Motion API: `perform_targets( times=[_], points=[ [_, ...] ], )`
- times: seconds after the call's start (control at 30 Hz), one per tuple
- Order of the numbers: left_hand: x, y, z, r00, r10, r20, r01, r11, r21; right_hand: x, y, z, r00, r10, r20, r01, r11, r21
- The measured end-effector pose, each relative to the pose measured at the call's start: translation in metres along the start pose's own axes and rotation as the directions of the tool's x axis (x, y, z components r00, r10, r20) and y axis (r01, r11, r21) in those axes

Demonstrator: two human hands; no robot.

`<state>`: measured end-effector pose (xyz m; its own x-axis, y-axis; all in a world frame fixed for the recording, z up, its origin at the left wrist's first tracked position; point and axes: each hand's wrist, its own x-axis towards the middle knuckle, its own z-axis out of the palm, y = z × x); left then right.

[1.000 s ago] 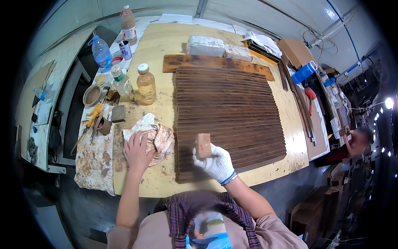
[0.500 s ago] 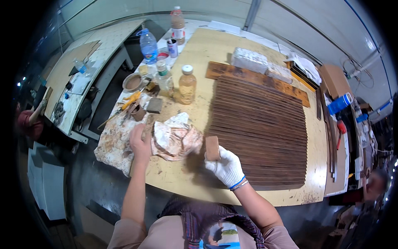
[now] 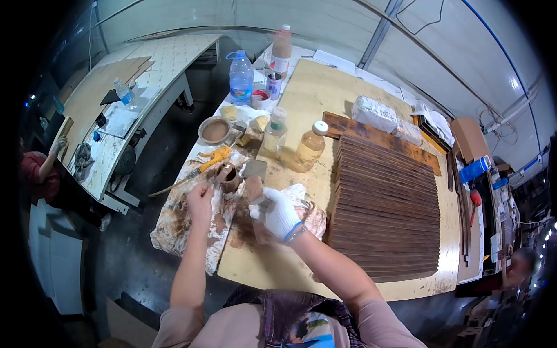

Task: The person sands a slatted wooden panel with a block, wipes the surface with a cloth, and then picks up a blue bottle.

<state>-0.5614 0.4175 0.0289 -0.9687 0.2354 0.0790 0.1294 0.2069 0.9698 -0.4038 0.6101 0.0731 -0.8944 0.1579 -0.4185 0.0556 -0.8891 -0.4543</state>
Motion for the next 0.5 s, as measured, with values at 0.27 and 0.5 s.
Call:
perform_targets(
  times=[0.27, 0.5],
  points=[
    [-0.057, 0.064, -0.003, 0.994, -0.039, 0.104, 0.07, 0.946, -0.315, 0.026, 0.017, 0.057, 0.98, -0.08, -0.184, 0.063, 0.993, -0.098],
    [-0.026, 0.032, 0.002, 1.0, -0.009, -0.003, 0.008, 0.986, -0.167, 0.029, 0.026, 0.064, 0.985, -0.042, -0.166, 0.023, 0.993, -0.111]
  ],
)
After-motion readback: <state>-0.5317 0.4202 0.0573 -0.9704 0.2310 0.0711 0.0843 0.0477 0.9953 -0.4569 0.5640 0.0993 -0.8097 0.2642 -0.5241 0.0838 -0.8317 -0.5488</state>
